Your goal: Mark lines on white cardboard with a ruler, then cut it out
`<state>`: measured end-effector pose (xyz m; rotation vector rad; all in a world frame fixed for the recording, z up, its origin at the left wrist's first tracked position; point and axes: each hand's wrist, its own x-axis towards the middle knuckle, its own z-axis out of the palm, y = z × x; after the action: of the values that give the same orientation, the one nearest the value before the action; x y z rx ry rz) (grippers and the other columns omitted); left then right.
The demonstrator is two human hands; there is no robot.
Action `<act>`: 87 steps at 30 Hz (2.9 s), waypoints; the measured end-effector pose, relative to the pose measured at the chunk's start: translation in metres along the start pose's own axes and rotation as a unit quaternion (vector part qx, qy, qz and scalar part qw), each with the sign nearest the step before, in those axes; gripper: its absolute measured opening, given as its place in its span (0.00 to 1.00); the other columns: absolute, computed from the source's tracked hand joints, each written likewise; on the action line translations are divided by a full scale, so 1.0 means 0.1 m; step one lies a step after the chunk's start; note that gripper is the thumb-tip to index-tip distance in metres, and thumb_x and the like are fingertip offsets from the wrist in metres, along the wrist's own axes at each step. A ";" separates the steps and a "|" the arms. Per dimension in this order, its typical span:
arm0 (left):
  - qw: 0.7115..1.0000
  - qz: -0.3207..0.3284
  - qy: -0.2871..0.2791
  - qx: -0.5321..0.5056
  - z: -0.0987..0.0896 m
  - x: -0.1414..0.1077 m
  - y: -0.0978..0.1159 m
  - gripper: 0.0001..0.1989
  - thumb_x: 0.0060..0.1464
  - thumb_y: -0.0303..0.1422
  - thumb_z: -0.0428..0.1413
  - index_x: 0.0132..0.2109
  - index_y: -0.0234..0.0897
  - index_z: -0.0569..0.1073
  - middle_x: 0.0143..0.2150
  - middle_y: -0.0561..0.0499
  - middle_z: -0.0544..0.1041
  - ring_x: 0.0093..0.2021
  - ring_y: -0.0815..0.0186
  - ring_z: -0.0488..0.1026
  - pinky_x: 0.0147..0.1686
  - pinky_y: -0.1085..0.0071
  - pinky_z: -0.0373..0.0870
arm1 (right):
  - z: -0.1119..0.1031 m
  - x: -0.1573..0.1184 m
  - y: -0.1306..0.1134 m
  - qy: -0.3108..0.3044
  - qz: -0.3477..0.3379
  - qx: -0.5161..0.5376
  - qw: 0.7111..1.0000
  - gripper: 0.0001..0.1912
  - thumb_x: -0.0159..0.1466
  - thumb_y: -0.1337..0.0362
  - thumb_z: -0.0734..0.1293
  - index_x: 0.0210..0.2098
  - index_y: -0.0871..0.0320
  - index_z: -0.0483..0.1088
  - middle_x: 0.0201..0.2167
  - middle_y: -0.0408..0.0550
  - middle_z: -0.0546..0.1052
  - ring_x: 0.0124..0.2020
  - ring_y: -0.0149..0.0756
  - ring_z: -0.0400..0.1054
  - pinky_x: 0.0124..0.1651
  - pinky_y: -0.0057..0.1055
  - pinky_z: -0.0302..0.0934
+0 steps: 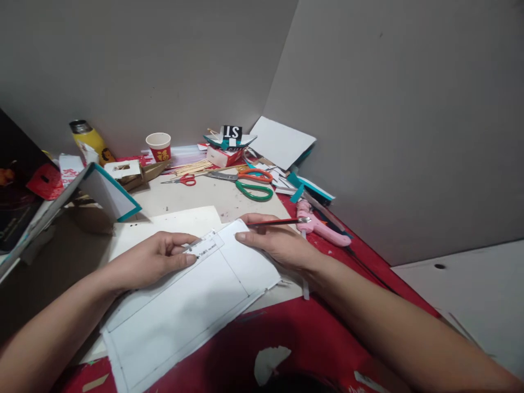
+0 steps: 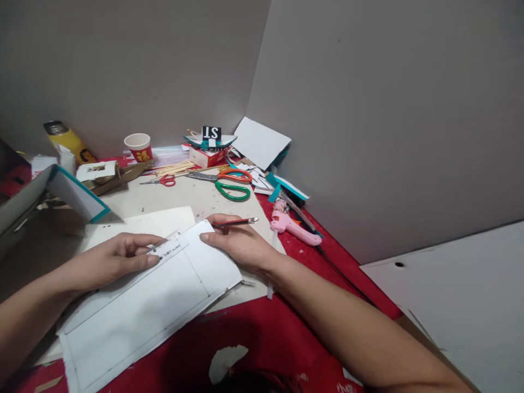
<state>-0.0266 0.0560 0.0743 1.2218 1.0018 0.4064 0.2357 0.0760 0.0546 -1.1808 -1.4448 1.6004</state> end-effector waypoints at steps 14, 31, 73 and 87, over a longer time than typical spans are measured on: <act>0.952 0.034 0.235 -0.192 -0.02 0.16 -0.08 0.11 0.47 0.29 0.66 0.40 0.37 0.78 0.27 0.51 0.82 0.25 0.65 0.77 0.26 0.72 0.74 | -0.03 -0.01 -0.03 0.201 -0.279 -0.245 0.907 0.19 0.66 0.58 0.67 0.57 0.49 0.67 0.52 0.52 0.77 0.55 0.50 0.71 0.59 0.53 0.62; 0.918 0.082 0.346 -0.175 0.10 0.23 -0.16 0.10 0.47 0.27 0.62 0.27 0.38 0.67 0.15 0.59 0.69 0.15 0.73 0.63 0.15 0.77 0.57 | 0.15 -0.11 0.10 0.040 -0.382 -0.420 0.822 0.13 0.67 0.67 0.64 0.51 0.58 0.70 0.43 0.55 0.81 0.45 0.43 0.75 0.48 0.44 0.70; 0.867 0.096 0.378 0.309 0.07 0.08 -0.13 0.05 0.49 0.34 0.61 0.34 0.39 0.76 0.25 0.50 0.73 0.26 0.62 0.64 0.28 0.67 0.54 | 0.22 -0.19 0.07 -0.178 -0.315 -0.501 0.786 0.15 0.67 0.68 0.63 0.53 0.62 0.67 0.46 0.58 0.76 0.51 0.47 0.67 0.54 0.46 0.64; 0.849 0.077 0.366 0.374 -0.05 0.12 -0.21 0.07 0.49 0.36 0.60 0.36 0.40 0.75 0.23 0.50 0.72 0.23 0.63 0.62 0.26 0.66 0.48 | 0.21 -0.18 0.09 -0.175 -0.325 -0.507 0.779 0.16 0.66 0.69 0.64 0.53 0.63 0.68 0.49 0.59 0.76 0.54 0.48 0.67 0.56 0.47 0.65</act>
<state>-0.0287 0.0606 0.0503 1.9201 1.8340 0.6673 0.2236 0.0498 0.0485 -0.6813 -2.7484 0.4836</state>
